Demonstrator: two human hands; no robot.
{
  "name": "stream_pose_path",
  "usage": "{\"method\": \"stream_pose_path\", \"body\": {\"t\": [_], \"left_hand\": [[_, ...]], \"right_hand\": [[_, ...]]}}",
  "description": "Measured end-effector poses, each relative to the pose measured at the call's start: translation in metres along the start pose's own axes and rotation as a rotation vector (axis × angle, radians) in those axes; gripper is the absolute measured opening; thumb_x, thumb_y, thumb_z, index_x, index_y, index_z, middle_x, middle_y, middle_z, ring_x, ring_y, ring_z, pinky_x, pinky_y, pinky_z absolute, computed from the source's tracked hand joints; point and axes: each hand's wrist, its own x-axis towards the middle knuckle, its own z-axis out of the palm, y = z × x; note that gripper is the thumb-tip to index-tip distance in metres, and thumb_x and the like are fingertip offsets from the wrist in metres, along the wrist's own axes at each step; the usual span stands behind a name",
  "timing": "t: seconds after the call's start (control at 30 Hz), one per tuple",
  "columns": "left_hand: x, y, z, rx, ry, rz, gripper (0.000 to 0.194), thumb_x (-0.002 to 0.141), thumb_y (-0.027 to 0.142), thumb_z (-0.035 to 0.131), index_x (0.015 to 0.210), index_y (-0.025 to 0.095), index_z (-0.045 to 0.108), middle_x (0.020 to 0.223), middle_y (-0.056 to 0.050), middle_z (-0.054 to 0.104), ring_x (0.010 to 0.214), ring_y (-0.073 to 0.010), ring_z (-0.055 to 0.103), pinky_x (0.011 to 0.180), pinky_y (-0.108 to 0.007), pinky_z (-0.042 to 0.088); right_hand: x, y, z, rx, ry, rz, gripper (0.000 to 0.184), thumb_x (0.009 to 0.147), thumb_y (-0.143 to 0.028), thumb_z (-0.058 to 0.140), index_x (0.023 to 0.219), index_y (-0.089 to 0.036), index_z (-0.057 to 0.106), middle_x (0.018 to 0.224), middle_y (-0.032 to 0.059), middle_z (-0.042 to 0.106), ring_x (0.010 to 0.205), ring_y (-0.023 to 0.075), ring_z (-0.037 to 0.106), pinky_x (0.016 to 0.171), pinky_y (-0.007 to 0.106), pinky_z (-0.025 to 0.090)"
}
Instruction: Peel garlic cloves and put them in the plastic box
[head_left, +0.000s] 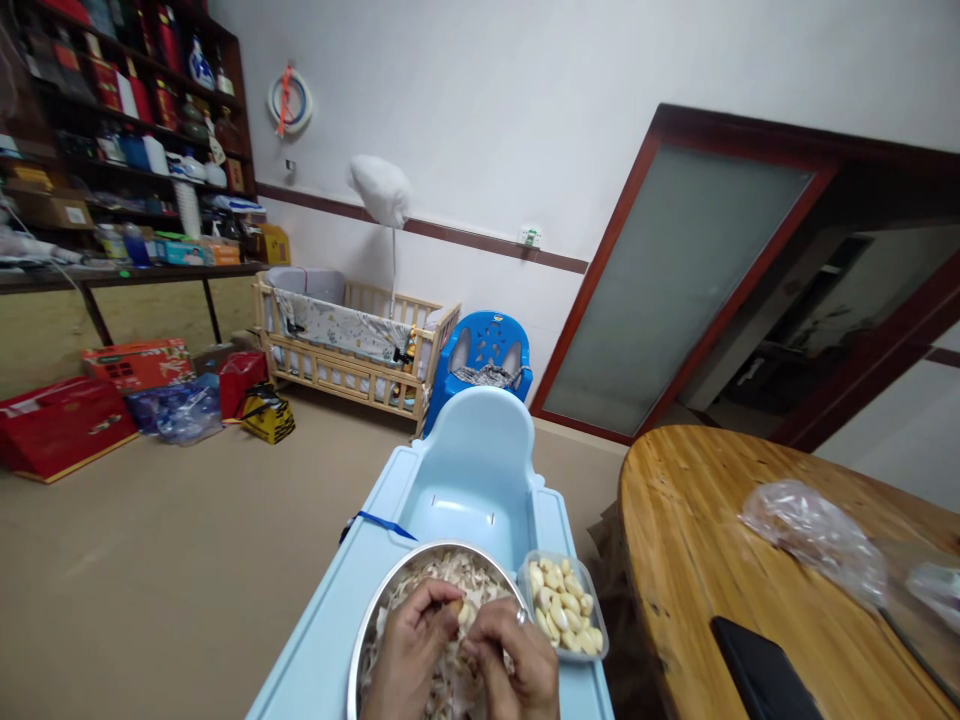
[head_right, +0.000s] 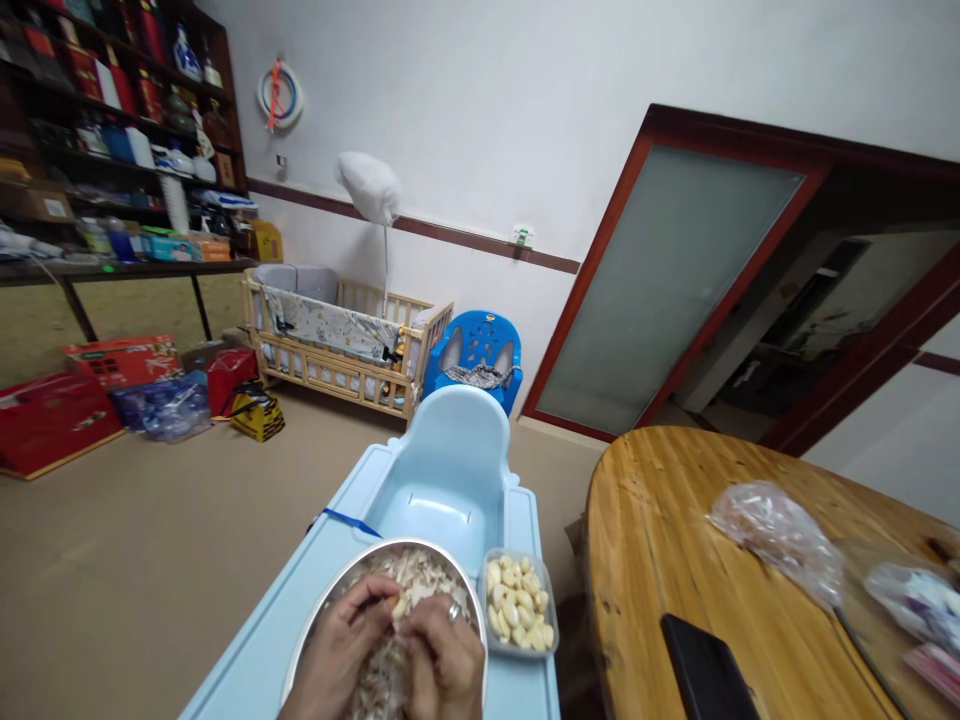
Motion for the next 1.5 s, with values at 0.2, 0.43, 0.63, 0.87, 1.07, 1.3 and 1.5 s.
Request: {"method": "stream_pose_path", "body": {"t": [0.2, 0.43, 0.63, 0.87, 1.07, 1.3, 1.5], "left_hand": [[0.001, -0.012, -0.001, -0.075, 0.068, -0.061, 0.034, 0.065, 0.049, 0.069, 0.077, 0.017, 0.063, 0.063, 0.002, 0.060, 0.061, -0.0144, 0.055, 0.057, -0.022, 0.043], [0.001, -0.019, 0.000, -0.158, 0.083, -0.137, 0.042, 0.064, 0.057, 0.065, 0.081, 0.019, 0.061, 0.054, 0.004, 0.055, 0.050, -0.0133, 0.052, 0.045, -0.021, 0.038], [0.000, -0.013, 0.001, -0.226, 0.059, -0.172, 0.044, 0.066, 0.058, 0.063, 0.088, 0.020, 0.061, 0.054, 0.004, 0.055, 0.048, -0.0127, 0.050, 0.045, -0.021, 0.037], [-0.001, 0.013, -0.003, -0.260, 0.193, -0.036, 0.039, 0.065, 0.052, 0.067, 0.079, 0.016, 0.065, 0.058, 0.003, 0.055, 0.056, -0.0121, 0.050, 0.056, -0.021, 0.042], [-0.002, 0.018, -0.016, -0.269, 0.204, 0.004, 0.036, 0.067, 0.048, 0.069, 0.083, 0.016, 0.065, 0.059, 0.002, 0.058, 0.057, -0.0117, 0.052, 0.056, -0.020, 0.042], [-0.014, 0.012, -0.028, -0.240, 0.265, 0.013, 0.043, 0.064, 0.046, 0.071, 0.093, 0.015, 0.065, 0.066, 0.000, 0.064, 0.061, -0.0137, 0.058, 0.060, -0.022, 0.045], [-0.023, 0.001, -0.036, -0.182, 0.320, 0.031, 0.046, 0.061, 0.049, 0.072, 0.090, 0.014, 0.068, 0.077, -0.004, 0.071, 0.069, -0.0183, 0.063, 0.063, -0.026, 0.048]], "right_hand": [[-0.012, 0.012, 0.007, -0.083, -0.118, -0.099, 0.019, 0.080, -0.015, 0.042, 0.068, -0.022, 0.055, 0.062, -0.0001, 0.053, 0.053, 0.0126, 0.053, 0.050, 0.021, 0.040], [-0.017, 0.020, 0.011, -0.116, -0.201, -0.142, 0.020, 0.081, -0.018, 0.038, 0.067, -0.022, 0.053, 0.061, 0.0004, 0.053, 0.052, 0.0130, 0.052, 0.049, 0.021, 0.042], [-0.018, 0.026, 0.008, -0.141, -0.207, -0.166, 0.020, 0.083, -0.022, 0.038, 0.067, -0.022, 0.051, 0.060, -0.0001, 0.052, 0.049, 0.0131, 0.051, 0.047, 0.021, 0.039], [-0.015, 0.016, -0.006, -0.208, -0.312, -0.086, 0.017, 0.082, -0.016, 0.039, 0.070, -0.021, 0.051, 0.064, 0.0003, 0.056, 0.056, 0.0136, 0.056, 0.053, 0.021, 0.040], [-0.014, 0.013, -0.014, -0.414, -0.368, 0.012, 0.023, 0.078, -0.004, 0.040, 0.071, -0.020, 0.055, 0.068, 0.0022, 0.061, 0.064, 0.0151, 0.059, 0.057, 0.021, 0.042], [-0.024, 0.010, -0.011, -0.554, -0.309, 0.052, 0.020, 0.075, -0.004, 0.044, 0.068, -0.019, 0.056, 0.063, 0.0020, 0.061, 0.058, 0.0162, 0.059, 0.051, 0.023, 0.044], [-0.024, -0.004, 0.001, -0.573, -0.333, -0.115, 0.037, 0.077, -0.007, 0.049, 0.110, -0.020, 0.058, 0.114, 0.0125, 0.060, 0.105, 0.0261, 0.056, 0.084, 0.041, 0.048]]}}
